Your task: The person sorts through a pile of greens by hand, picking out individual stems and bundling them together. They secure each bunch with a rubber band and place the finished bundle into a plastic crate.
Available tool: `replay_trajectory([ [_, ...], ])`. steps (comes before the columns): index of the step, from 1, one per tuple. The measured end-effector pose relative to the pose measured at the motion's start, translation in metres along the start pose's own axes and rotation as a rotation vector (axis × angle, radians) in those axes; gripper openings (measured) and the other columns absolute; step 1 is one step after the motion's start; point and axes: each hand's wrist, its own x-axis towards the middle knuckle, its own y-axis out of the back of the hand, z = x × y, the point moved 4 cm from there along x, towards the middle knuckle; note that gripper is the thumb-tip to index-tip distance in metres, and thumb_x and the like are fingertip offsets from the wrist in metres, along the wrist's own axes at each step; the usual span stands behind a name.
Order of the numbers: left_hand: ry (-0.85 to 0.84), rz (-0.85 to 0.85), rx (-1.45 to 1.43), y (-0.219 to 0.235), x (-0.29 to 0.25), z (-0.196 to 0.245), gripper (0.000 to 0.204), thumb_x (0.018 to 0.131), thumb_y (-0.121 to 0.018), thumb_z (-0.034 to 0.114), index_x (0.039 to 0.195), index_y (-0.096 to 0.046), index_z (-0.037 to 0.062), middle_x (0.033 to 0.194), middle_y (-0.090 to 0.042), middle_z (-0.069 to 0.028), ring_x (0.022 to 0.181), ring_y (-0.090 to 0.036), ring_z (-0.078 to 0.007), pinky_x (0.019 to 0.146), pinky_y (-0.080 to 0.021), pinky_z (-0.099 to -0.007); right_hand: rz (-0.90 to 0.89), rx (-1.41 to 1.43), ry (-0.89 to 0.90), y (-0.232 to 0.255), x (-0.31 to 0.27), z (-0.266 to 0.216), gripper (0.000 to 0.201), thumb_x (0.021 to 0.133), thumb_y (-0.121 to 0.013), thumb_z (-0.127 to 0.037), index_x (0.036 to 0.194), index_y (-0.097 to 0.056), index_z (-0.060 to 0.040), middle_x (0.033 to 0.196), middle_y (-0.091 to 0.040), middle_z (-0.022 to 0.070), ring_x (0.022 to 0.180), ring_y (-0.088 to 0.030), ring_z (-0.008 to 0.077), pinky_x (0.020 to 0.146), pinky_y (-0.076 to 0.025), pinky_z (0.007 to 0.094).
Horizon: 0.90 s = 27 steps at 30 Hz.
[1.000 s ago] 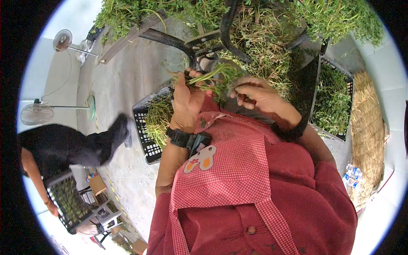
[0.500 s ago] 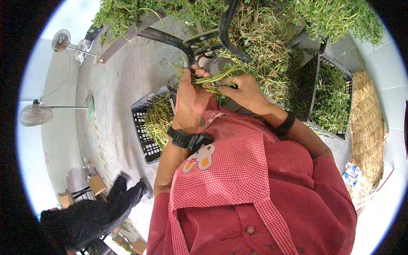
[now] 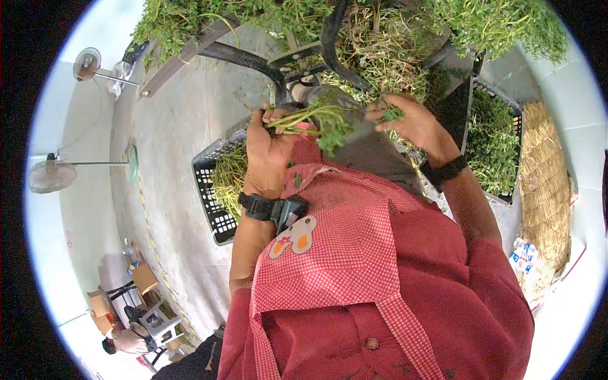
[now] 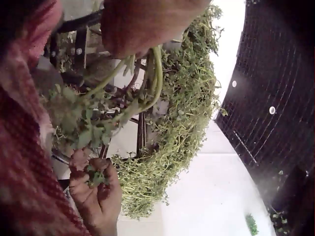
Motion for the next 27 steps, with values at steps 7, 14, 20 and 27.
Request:
replay_trajectory([
  [7,0.025,-0.033,-0.125,0.000,0.005,0.007,0.024,0.097,-0.030,0.019,0.083,-0.043,0.0052,0.067,-0.044,-0.0016,0.059,-0.042,-0.0129,0.048,-0.036,-0.0236,-0.218,-0.628,-0.213,-0.054,-0.007,0.021,0.019,0.084,-0.061,-0.023,0.083,-0.059,-0.0046,0.071,-0.053,-0.0013,0.057,-0.046,0.0071,0.045,-0.033,0.0214],
  [14,-0.071,0.026,-0.119,-0.012,-0.002,0.004,0.018,0.095,-0.033,0.012,0.083,-0.044,0.0046,0.072,-0.045,-0.0026,0.060,-0.043,-0.0141,0.052,-0.038,-0.0251,-0.037,-0.978,0.290,-0.063,0.013,0.032,0.021,0.084,-0.062,-0.018,0.084,-0.060,0.0020,0.067,-0.048,-0.0050,0.065,-0.042,0.0054,0.061,-0.040,0.0221],
  [20,0.006,0.025,-0.169,-0.014,-0.002,0.000,0.022,0.096,-0.033,0.017,0.080,-0.043,0.0050,0.068,-0.043,-0.0024,0.058,-0.041,-0.0144,0.049,-0.037,-0.0250,-0.274,-0.191,-0.165,-0.064,0.029,0.047,0.022,0.083,-0.060,-0.023,0.095,-0.056,-0.0047,0.057,-0.041,-0.0001,0.048,-0.038,0.0081,0.042,-0.029,0.0251],
  [27,0.185,-0.143,-0.186,-0.012,0.000,-0.007,0.032,0.099,-0.026,0.030,0.090,-0.043,0.0041,0.068,-0.042,-0.0015,0.063,-0.042,-0.0131,0.046,-0.037,-0.0243,-0.632,-0.092,-0.385,-0.070,0.023,0.047,0.024,0.086,-0.055,-0.016,0.110,-0.054,-0.0105,0.061,-0.039,-0.0064,0.045,-0.028,0.0042,0.040,-0.018,0.0207],
])
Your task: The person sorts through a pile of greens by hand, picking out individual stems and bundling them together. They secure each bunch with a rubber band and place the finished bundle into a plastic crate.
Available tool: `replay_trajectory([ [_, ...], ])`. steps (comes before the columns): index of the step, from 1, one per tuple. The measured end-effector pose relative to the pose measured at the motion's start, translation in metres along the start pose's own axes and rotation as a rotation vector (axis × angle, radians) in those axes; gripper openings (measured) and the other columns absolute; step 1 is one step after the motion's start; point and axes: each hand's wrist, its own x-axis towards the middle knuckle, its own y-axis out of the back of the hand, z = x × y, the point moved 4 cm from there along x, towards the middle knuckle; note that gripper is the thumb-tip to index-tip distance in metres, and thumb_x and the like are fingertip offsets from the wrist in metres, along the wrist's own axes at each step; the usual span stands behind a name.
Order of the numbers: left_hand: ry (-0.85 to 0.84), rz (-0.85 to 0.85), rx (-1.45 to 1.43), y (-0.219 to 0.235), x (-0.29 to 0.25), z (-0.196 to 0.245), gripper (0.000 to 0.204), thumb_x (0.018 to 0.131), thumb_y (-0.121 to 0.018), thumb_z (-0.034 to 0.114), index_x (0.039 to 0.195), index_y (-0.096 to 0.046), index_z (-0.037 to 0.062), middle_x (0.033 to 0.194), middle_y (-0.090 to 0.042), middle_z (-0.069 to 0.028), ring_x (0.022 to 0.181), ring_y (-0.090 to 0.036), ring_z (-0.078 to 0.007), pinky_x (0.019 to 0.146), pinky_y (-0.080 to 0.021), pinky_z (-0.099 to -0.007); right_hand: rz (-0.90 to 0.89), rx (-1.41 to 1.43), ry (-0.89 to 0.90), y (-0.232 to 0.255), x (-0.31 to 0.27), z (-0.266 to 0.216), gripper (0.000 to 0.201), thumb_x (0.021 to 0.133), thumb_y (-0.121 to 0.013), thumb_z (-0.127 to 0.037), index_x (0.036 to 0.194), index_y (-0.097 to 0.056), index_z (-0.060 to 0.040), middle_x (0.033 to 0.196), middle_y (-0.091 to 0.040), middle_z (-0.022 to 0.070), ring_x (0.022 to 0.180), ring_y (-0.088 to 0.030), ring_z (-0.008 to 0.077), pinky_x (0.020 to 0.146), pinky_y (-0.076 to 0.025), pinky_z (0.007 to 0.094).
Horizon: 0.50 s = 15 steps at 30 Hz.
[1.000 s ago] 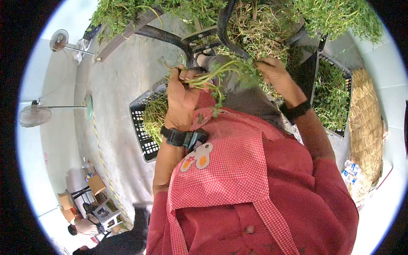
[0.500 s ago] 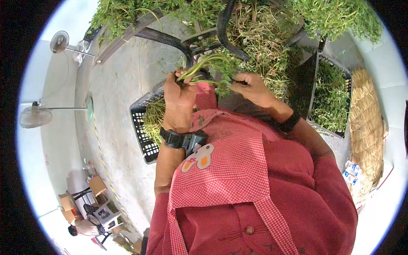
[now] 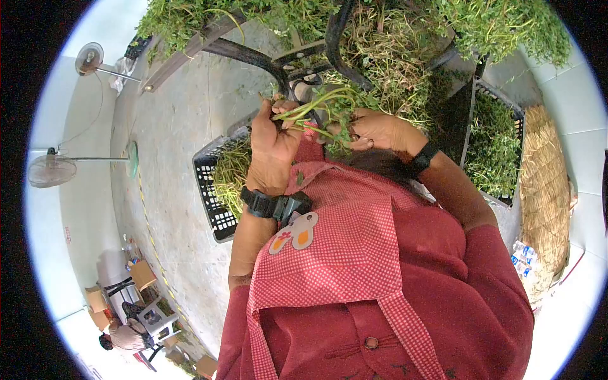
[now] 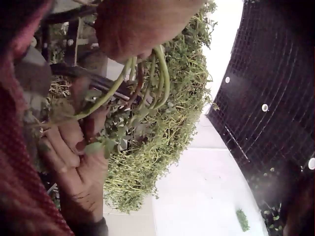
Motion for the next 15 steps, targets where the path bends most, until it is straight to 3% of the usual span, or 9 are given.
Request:
replay_trajectory([
  [3,-0.026,0.030,0.083,-0.006,0.001,-0.006,0.031,0.099,-0.027,0.030,0.090,-0.043,0.0054,0.066,-0.041,-0.0010,0.064,-0.043,-0.0132,0.046,-0.036,-0.0239,0.035,0.054,0.064,0.004,0.000,0.005,0.025,0.086,-0.055,-0.016,0.110,-0.054,-0.0091,0.063,-0.043,-0.0046,0.049,-0.037,0.0076,0.043,-0.030,0.0230],
  [5,-0.169,0.239,0.228,-0.015,-0.005,-0.014,0.030,0.099,-0.028,0.030,0.089,-0.044,0.0064,0.065,-0.040,-0.0005,0.063,-0.042,-0.0133,0.045,-0.035,-0.0230,0.244,-0.907,0.492,0.024,-0.001,0.008,0.027,0.086,-0.056,-0.019,0.111,-0.055,-0.0068,0.067,-0.051,-0.0008,0.058,-0.045,0.0124,0.053,-0.041,0.0270],
  [6,-0.168,0.240,0.229,-0.007,-0.003,-0.013,0.030,0.099,-0.028,0.030,0.089,-0.044,0.0064,0.065,-0.040,-0.0005,0.063,-0.042,-0.0133,0.045,-0.035,-0.0230,0.245,-0.905,0.492,0.019,0.004,0.008,0.027,0.086,-0.056,-0.019,0.111,-0.055,-0.0068,0.067,-0.051,-0.0008,0.058,-0.045,0.0124,0.053,-0.041,0.0270],
  [8,-0.063,0.123,0.209,0.012,0.003,-0.013,0.031,0.099,-0.028,0.031,0.088,-0.044,0.0069,0.064,-0.040,-0.0006,0.060,-0.041,-0.0129,0.044,-0.034,-0.0225,0.799,-1.500,1.129,-0.007,-0.004,-0.012,0.027,0.086,-0.055,-0.020,0.109,-0.057,-0.0051,0.077,-0.059,0.0043,0.069,-0.053,0.0175,0.065,-0.046,0.0319],
  [9,-0.062,0.123,0.209,0.011,0.002,-0.011,0.031,0.099,-0.028,0.031,0.088,-0.044,0.0069,0.064,-0.040,-0.0006,0.060,-0.041,-0.0129,0.044,-0.034,-0.0225,0.800,-1.500,1.129,-0.010,-0.009,-0.014,0.027,0.086,-0.055,-0.020,0.109,-0.057,-0.0051,0.077,-0.059,0.0043,0.069,-0.053,0.0175,0.065,-0.046,0.0319],
  [11,-0.029,0.012,0.022,0.004,0.000,-0.010,0.031,0.099,-0.027,0.031,0.087,-0.043,0.0068,0.065,-0.041,-0.0007,0.058,-0.041,-0.0123,0.044,-0.034,-0.0233,0.571,-0.653,0.791,0.007,-0.017,-0.012,0.030,0.085,-0.056,-0.022,0.111,-0.057,-0.0060,0.083,-0.062,0.0076,0.074,-0.057,0.0175,0.066,-0.048,0.0326],
  [12,-0.032,0.008,0.019,0.001,0.002,-0.007,0.031,0.099,-0.027,0.031,0.087,-0.043,0.0068,0.065,-0.041,-0.0007,0.058,-0.041,-0.0123,0.044,-0.034,-0.0233,0.568,-0.658,0.792,0.019,-0.021,-0.013,0.030,0.085,-0.056,-0.022,0.111,-0.057,-0.0060,0.083,-0.062,0.0076,0.074,-0.057,0.0175,0.066,-0.048,0.0326],
  [14,-0.041,0.033,0.062,-0.001,0.000,-0.004,0.032,0.099,-0.027,0.031,0.087,-0.043,0.0064,0.066,-0.042,-0.0006,0.058,-0.042,-0.0116,0.044,-0.034,-0.0236,0.421,-1.014,0.421,0.044,-0.014,0.008,0.033,0.087,-0.051,-0.022,0.117,-0.053,-0.0075,0.082,-0.062,0.0081,0.076,-0.058,0.0168,0.066,-0.047,0.0328],
  [15,-0.046,0.032,0.057,-0.005,-0.001,-0.005,0.032,0.099,-0.027,0.031,0.087,-0.043,0.0064,0.066,-0.042,-0.0006,0.058,-0.042,-0.0116,0.044,-0.034,-0.0236,0.415,-1.018,0.418,0.053,-0.012,0.018,0.033,0.087,-0.051,-0.022,0.117,-0.053,-0.0075,0.082,-0.062,0.0081,0.076,-0.058,0.0168,0.066,-0.047,0.0328],
])
